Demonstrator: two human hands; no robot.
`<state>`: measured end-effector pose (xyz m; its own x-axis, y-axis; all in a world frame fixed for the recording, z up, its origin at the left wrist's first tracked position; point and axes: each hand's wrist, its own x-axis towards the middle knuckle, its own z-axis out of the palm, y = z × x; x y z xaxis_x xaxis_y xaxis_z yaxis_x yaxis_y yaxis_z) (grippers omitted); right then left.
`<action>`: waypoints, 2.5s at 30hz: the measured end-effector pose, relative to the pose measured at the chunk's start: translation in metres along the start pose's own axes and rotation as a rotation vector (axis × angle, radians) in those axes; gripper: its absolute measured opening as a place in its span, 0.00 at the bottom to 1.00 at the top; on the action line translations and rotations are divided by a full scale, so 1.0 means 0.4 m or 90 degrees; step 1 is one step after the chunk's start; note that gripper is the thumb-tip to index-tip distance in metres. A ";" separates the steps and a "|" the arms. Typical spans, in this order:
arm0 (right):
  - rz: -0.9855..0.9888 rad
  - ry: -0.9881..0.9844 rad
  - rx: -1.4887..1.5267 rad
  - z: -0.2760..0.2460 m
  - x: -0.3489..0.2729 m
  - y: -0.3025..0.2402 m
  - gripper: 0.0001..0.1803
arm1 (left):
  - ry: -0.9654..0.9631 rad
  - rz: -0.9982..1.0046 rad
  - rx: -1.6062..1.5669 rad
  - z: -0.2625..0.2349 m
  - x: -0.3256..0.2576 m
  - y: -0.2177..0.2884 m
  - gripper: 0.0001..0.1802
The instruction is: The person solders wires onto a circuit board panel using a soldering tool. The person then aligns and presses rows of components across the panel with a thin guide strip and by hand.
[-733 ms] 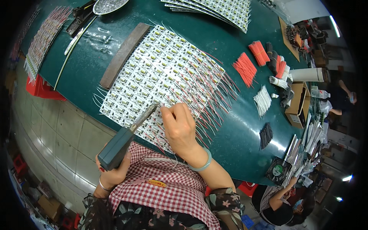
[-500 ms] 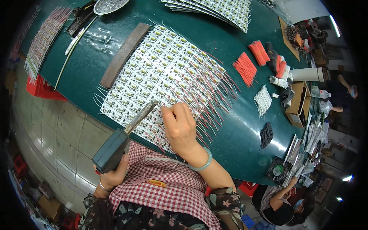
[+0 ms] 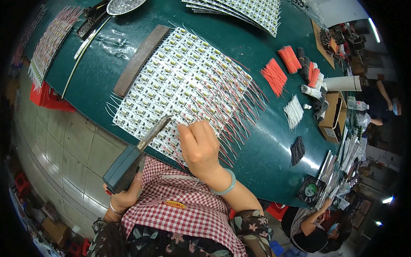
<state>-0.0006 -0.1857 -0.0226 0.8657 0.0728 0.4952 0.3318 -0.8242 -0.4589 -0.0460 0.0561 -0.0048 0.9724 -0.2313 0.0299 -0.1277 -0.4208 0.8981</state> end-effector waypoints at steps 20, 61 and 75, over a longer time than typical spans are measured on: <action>0.012 -0.016 -0.005 0.022 -0.027 -0.006 0.13 | -0.016 -0.039 -0.013 -0.008 -0.013 0.004 0.12; 0.085 -0.052 -0.005 -0.154 -0.022 -0.082 0.17 | 0.038 -0.068 -0.027 -0.013 -0.053 -0.013 0.14; 0.067 0.000 0.043 0.022 -0.058 -0.057 0.13 | -0.010 -0.031 0.002 -0.028 -0.087 -0.029 0.12</action>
<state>-0.0250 -0.1638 -0.0300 0.8969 -0.0115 0.4420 0.2644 -0.7873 -0.5570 -0.0761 0.0789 -0.0114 0.9745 -0.2236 -0.0202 -0.0810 -0.4341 0.8972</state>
